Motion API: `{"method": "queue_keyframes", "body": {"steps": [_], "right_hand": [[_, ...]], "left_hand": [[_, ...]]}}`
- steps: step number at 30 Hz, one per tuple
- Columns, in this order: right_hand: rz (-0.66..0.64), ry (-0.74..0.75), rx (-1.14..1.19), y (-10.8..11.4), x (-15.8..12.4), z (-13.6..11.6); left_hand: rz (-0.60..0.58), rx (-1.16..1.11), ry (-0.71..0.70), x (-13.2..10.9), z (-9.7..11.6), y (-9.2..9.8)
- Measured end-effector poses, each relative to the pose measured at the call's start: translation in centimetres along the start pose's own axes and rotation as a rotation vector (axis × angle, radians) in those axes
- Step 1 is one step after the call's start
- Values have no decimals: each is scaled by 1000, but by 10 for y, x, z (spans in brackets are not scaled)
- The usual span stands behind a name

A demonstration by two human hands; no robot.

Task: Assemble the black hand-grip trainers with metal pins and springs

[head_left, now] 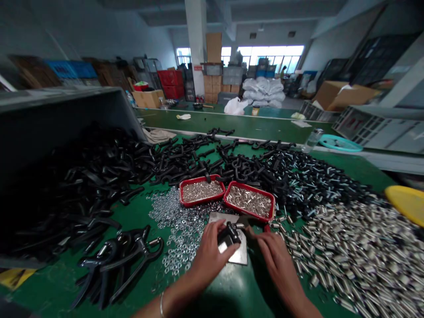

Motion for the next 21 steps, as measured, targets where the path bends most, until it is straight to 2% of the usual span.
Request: {"method": "queue_keyframes", "body": {"steps": [1, 3, 5, 6, 8, 10, 12, 13, 14, 16, 18, 21], "right_hand": [[-52, -69, 138, -13, -1, 1], [-118, -254, 432, -41, -4, 8], [-73, -415, 660, -58, -11, 17], [-34, -468, 731, -62, -15, 22], [20, -528, 797, -65, -24, 32], [32, -576, 798, -65, -35, 40], [27, -608, 778, -64, -45, 46], [7, -605, 765, -64, -49, 46], [-18, -591, 751, -65, -51, 45], [-82, -549, 728, -70, -54, 39], [-140, -518, 738, -77, -56, 34], [-207, -509, 786, -86, -61, 30]], "left_hand": [[21, 4, -60, -9, 11, -2], [-43, 32, -215, -22, 33, -13], [-172, 56, -334, -21, 46, -20], [-217, 73, -373, -13, 48, -16], [-216, 149, -417, 21, 44, 7], [-89, 305, -417, 73, 31, 47], [40, 524, -279, 132, 5, 86], [47, 663, -166, 159, -12, 99], [8, 773, -84, 181, -27, 106], [-53, 853, -13, 214, -46, 111], [-96, 861, 3, 233, -55, 108], [-120, 868, 45, 246, -62, 107]]}}
Point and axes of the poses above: each hand's wrist, its own x-axis towards the middle knuckle, its own y-axis out of the back of the hand, z = x × y, the point moved 10 cm from there along x, towards the middle knuckle, and after that the axes turned 3 degrees about -x, right-handed, at the moved point
